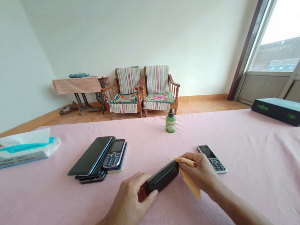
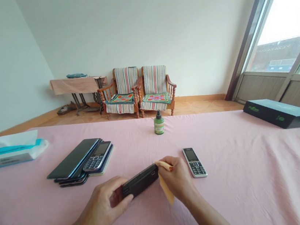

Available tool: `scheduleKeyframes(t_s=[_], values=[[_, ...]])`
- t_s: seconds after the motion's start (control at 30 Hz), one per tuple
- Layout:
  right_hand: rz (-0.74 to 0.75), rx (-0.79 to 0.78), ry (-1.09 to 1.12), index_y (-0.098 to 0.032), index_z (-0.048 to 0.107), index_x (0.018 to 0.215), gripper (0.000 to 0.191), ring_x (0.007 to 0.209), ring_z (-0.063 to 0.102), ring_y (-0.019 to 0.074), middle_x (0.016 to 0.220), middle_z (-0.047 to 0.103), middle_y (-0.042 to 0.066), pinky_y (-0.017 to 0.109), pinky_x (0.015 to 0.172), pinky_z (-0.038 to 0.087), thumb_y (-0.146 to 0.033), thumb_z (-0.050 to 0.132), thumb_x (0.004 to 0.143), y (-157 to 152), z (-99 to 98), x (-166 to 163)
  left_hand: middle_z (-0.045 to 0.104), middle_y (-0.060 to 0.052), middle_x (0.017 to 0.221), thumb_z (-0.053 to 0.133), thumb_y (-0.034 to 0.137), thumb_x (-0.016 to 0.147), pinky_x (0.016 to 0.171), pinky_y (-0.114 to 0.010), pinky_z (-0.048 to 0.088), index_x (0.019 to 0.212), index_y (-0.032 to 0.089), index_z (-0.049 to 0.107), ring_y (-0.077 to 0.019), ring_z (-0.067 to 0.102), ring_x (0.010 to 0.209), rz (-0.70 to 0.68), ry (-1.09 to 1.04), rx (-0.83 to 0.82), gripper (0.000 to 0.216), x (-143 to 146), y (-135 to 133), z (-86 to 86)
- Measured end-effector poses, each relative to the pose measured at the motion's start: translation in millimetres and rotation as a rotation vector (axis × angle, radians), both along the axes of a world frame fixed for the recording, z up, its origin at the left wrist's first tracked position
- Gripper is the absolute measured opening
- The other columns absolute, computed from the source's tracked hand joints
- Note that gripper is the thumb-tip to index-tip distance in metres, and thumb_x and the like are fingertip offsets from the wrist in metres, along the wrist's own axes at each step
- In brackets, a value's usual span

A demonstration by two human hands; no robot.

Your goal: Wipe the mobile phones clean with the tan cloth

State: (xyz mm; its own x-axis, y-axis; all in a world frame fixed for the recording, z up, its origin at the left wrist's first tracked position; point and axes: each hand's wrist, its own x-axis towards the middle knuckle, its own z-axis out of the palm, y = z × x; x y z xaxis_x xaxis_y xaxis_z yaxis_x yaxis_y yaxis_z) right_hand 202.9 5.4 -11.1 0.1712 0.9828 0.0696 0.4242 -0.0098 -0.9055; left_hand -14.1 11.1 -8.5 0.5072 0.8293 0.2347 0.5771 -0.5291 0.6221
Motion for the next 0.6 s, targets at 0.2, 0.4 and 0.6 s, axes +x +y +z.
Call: scheduleKeyframes(t_s=[0.2,0.4,0.6], values=[[0.014,0.074,-0.225,-0.016,0.056,0.050,0.017,0.057,0.050,0.0142,0.057,0.054,0.001,0.025,0.053,0.033,-0.007,0.046,0.062,0.9,-8.4,0.4,0.060,0.003,0.074,0.057,0.014,0.076,0.061,-0.023,0.039,0.083,0.019,0.061,-0.0140,0.055,0.067,0.012,-0.028,-0.019,0.010,-0.3,-1.3,0.6],[0.022,0.088,-0.268,-0.017,0.063,0.064,0.018,0.063,0.056,0.0173,0.066,0.060,0.003,0.027,0.057,0.036,-0.015,0.048,0.073,-0.8,-4.3,0.8,0.050,0.005,0.065,0.059,0.018,0.076,0.054,-0.020,0.037,0.073,0.017,0.056,-0.0116,0.048,0.060,0.036,-0.123,-0.080,0.004,2.6,-5.3,1.0],[0.064,0.098,-0.186,-0.018,0.064,0.067,0.016,0.064,0.057,0.0172,0.069,0.062,0.002,0.026,0.057,0.038,-0.019,0.050,0.076,-4.4,0.4,-3.3,0.047,0.005,0.062,0.057,0.020,0.077,0.052,-0.020,0.036,0.069,0.017,0.052,-0.0107,0.045,0.056,0.020,-0.199,-0.062,0.009,3.7,-14.6,6.1]])
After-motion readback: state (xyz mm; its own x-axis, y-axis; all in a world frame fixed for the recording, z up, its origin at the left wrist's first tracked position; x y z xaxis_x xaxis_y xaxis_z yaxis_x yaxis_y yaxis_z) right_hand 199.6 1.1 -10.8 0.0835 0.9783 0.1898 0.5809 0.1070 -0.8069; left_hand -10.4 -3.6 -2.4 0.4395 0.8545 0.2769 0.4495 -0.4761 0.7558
